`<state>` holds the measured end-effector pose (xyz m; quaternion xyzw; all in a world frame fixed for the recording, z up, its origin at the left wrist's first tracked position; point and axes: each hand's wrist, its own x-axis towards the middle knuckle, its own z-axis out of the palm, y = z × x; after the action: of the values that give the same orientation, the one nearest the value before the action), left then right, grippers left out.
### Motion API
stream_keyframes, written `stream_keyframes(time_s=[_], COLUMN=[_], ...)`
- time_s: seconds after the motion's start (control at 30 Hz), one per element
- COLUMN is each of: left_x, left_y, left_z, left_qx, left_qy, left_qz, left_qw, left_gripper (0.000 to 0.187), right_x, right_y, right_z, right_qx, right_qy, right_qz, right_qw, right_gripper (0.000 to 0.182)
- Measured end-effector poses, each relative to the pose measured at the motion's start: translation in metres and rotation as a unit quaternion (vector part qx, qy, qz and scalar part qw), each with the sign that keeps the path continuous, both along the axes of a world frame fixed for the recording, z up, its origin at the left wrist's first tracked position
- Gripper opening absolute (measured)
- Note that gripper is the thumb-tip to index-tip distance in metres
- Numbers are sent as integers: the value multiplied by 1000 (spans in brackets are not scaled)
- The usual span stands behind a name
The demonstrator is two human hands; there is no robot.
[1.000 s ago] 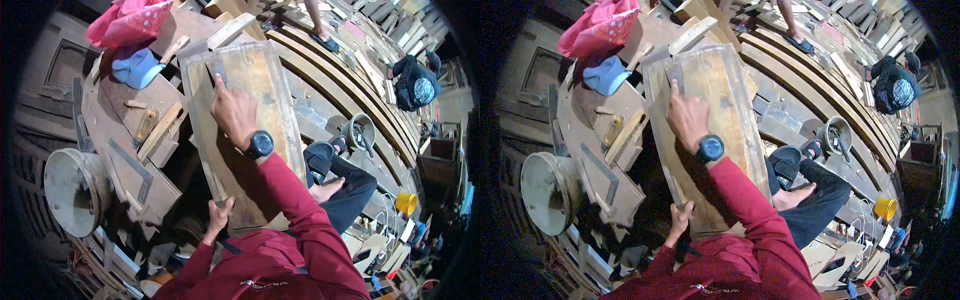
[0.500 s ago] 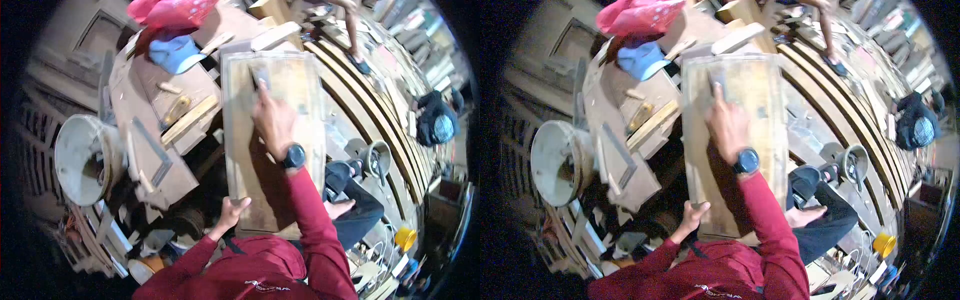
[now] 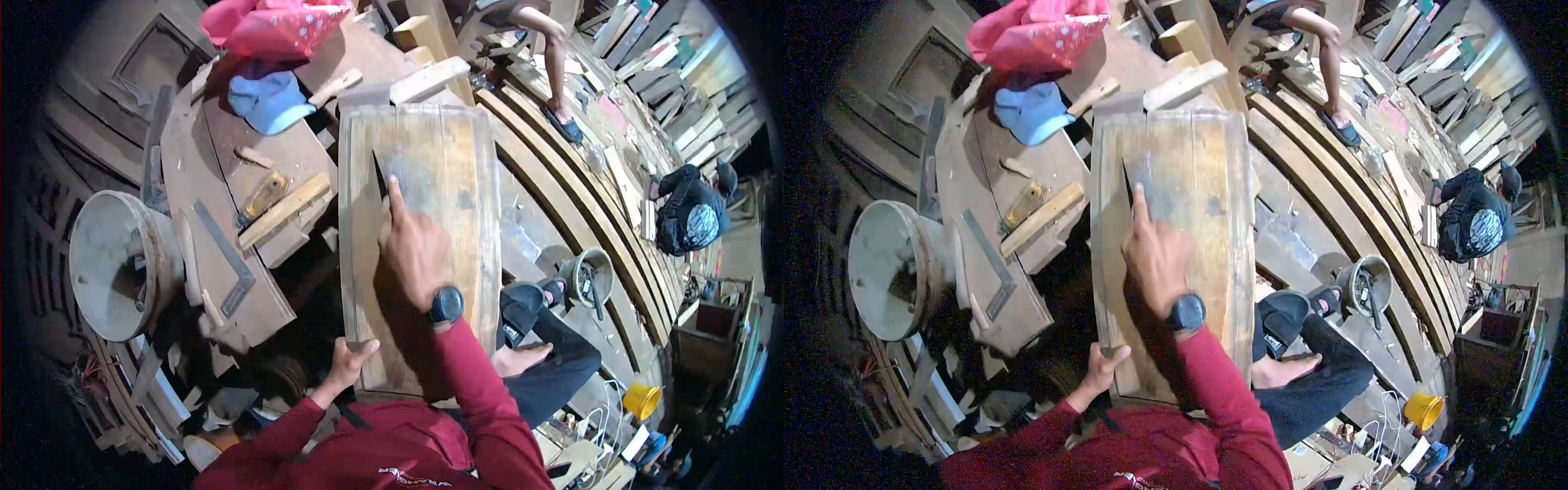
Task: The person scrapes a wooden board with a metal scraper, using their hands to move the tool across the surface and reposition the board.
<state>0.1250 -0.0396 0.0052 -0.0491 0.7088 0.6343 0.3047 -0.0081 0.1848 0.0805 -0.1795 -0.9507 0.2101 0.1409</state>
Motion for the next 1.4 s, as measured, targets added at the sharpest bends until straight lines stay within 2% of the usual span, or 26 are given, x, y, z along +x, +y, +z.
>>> stream_keyframes(time_s=[0.03,0.17,0.3,0.37,0.4,0.5,0.53,0.6,0.63,0.7,0.8,0.87,0.9,0.97,1.03,1.1,1.13,1.17,1.2,1.27,1.3,1.4], left_x=[1,2,-1,8,9,2,1,5,4,5,12,12,3,12,-2,6,4,7,1,4,6,3], left_y=[1,-5,2,-4,-3,-7,-2,-7,-10,-12,-16,-18,-8,-18,-6,-20,-19,-10,-6,-13,-16,-14], left_z=[5,-9,2,-19,-16,-11,-3,-15,-18,-22,-32,-41,-16,-40,-8,-30,-25,-20,-12,-17,-19,-26], left_qx=[-23,-32,-13,34,19,-31,1,-22,-28,-33,-40,-42,18,-45,-10,-65,-95,-35,12,-50,-63,-8], left_qy=[29,5,31,41,38,18,12,55,-1,69,68,40,21,153,65,-5,-40,77,54,47,51,113], left_qz=[1,-22,-21,12,10,-44,-21,-25,-28,-43,-37,-26,-36,-60,-61,-67,-66,-21,-28,-58,-63,-55], left_qw=[999,999,999,999,999,998,1000,998,999,996,996,998,999,985,996,996,992,996,998,996,995,992], left_gripper=[37,38,31,28,29,33,34,35,34,34,35,36,34,31,25,25,25,26,27,24,23,18], right_x=[-24,-55,19,53,52,19,-3,-41,-52,-64,-17,25,40,46,18,-20,-38,-47,-46,-32,-12,47], right_y=[7,12,-11,-27,-28,-16,-10,-3,-1,2,-5,-23,-31,-39,-31,-20,-16,-14,-15,-21,-25,-43], right_z=[0,1,0,1,0,1,-2,-6,-2,1,1,-1,-1,4,0,1,2,3,5,4,-1,7], right_qx=[11,38,4,-5,-5,-5,7,27,22,17,-18,10,23,29,31,24,18,14,9,4,1,-24], right_qy=[18,44,-9,-52,-49,-29,-2,51,53,50,11,-28,-36,-54,-30,-5,3,11,21,32,85,-69], right_qz=[-1,-13,22,36,42,46,36,21,14,6,53,36,34,23,19,11,8,9,8,12,27,52], right_qw=[1000,998,1000,998,998,998,999,998,998,999,998,999,999,998,999,1000,1000,1000,1000,999,996,996], right_gripper=[53,51,59,62,62,60,60,59,59,58,57,60,60,58,57,57,57,57,57,58,59,62])
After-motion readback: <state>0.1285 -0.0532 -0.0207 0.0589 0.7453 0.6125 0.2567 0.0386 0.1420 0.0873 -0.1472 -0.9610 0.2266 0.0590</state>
